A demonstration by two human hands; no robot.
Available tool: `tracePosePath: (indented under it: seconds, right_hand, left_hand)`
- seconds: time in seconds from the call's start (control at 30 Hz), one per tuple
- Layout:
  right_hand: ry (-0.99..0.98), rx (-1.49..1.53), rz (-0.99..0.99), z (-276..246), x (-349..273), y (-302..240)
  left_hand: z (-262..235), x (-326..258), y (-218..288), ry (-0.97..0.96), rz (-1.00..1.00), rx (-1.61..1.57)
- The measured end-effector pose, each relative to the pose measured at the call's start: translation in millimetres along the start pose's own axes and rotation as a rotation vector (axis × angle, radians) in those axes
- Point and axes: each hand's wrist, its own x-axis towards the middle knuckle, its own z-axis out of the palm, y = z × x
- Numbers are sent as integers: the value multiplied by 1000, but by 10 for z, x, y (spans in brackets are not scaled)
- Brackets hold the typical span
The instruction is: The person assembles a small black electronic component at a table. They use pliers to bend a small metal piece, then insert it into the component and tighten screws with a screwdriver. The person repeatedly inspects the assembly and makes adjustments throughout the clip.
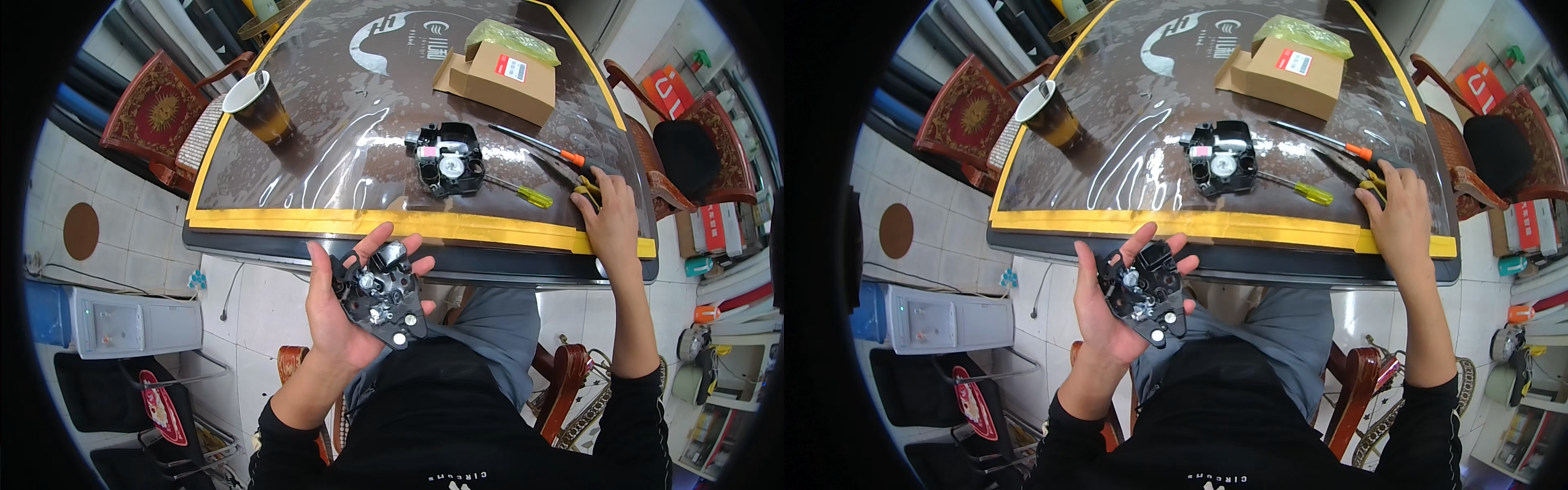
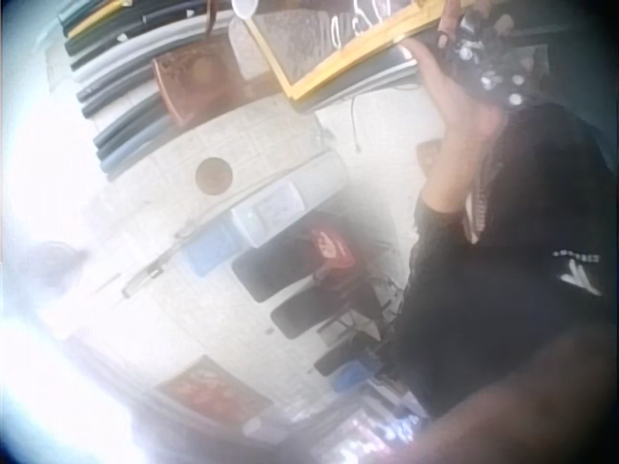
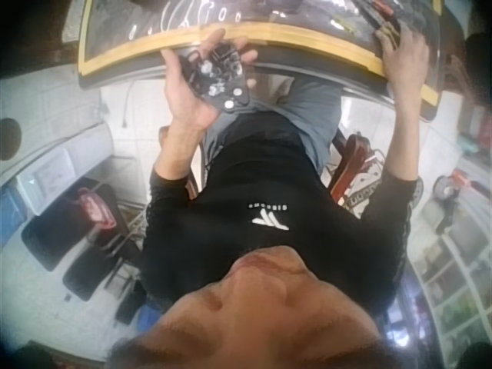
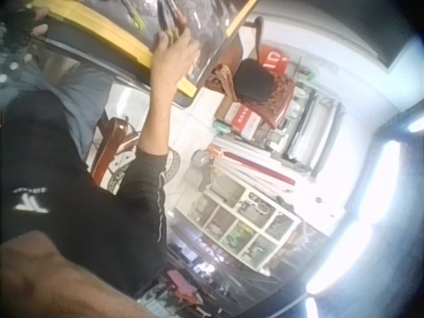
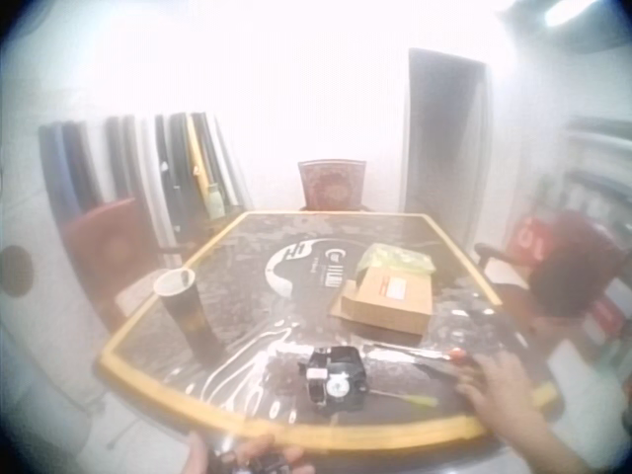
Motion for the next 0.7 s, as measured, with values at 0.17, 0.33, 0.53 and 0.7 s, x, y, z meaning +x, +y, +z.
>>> tracePosePath:
  seconds: [0.17,0.33,0.53,0.7]
  right_hand:
    - [240,111,-131,-69,-166,-231]
    - [42,759,-231,-162,-822,-917]
    - [-167,1252,-198,-22,-1247,-1643]
    - [151,822,-225,-119,-861,-1103]
  left_hand:
    - [13,9,-47,-32,58,53]
    - [3,70,-164,-35,169,18]
    - [-43,81,-295,-30,250,-19]
    - [-36,36,-248,62,322,-2]
